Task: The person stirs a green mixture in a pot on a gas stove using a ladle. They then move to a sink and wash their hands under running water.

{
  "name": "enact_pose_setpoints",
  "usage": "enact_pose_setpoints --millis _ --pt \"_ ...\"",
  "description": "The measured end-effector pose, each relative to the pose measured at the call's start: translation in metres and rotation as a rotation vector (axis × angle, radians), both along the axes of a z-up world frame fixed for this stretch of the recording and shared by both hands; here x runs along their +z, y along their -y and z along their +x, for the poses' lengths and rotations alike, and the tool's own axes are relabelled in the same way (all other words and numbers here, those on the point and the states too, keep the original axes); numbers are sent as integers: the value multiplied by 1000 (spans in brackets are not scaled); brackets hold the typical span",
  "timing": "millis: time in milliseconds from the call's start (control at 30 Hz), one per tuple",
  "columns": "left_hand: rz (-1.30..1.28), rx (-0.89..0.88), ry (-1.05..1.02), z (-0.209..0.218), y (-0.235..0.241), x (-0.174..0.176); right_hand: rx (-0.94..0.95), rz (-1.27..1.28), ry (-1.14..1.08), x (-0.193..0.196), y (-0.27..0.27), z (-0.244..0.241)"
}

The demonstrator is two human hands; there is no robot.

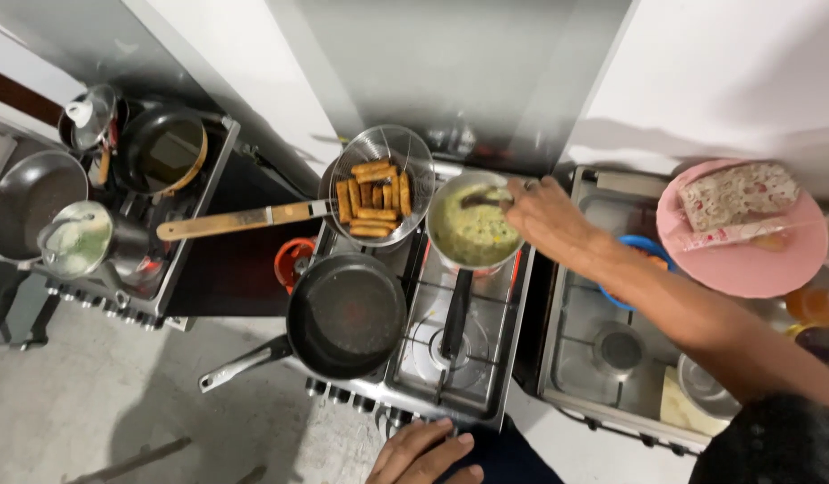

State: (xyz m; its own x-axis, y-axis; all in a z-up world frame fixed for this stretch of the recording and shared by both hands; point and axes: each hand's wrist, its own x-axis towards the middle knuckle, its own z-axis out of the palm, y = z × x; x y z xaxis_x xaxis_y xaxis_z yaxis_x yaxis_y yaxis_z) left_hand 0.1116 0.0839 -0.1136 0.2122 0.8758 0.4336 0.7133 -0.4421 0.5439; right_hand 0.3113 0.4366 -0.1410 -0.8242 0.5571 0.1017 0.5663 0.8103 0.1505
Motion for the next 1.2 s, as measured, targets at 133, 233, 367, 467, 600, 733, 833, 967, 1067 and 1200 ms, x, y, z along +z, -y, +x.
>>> enact_pose_setpoints --millis 133,233,367,467,600,733,833,967,1067,1200 --pt "48 59 -65 10 1 -45 16 2 19 3 4 2" --pt "85 135 -103 20 1 -70 16 16 20 1 5 1" --pt "33 124 -148 28 -1 -83 6 -45 -3 -7 2 3" --pt "-10 92 -157 30 -2 -89 16 -164 -112 -14 -1 5" --pt "-24 95 -164 30 -6 -83 23 -354 -184 -18 -4 5" --pt "-54 100 -161 27 -8 -80 -56 -530 -59 -15 -3 3" --pt "-101 107 -121 27 -7 -82 -21 -534 -54 -7 -2 6" --pt "-136 99 -89 22 -8 -80 -26 -558 45 10 -2 12" --pt "-130 75 -70 20 -10 -78 -40 -581 142 14 -6 17" --pt "-126 79 -36 20 -11 -72 10 -483 116 9 -12 29"
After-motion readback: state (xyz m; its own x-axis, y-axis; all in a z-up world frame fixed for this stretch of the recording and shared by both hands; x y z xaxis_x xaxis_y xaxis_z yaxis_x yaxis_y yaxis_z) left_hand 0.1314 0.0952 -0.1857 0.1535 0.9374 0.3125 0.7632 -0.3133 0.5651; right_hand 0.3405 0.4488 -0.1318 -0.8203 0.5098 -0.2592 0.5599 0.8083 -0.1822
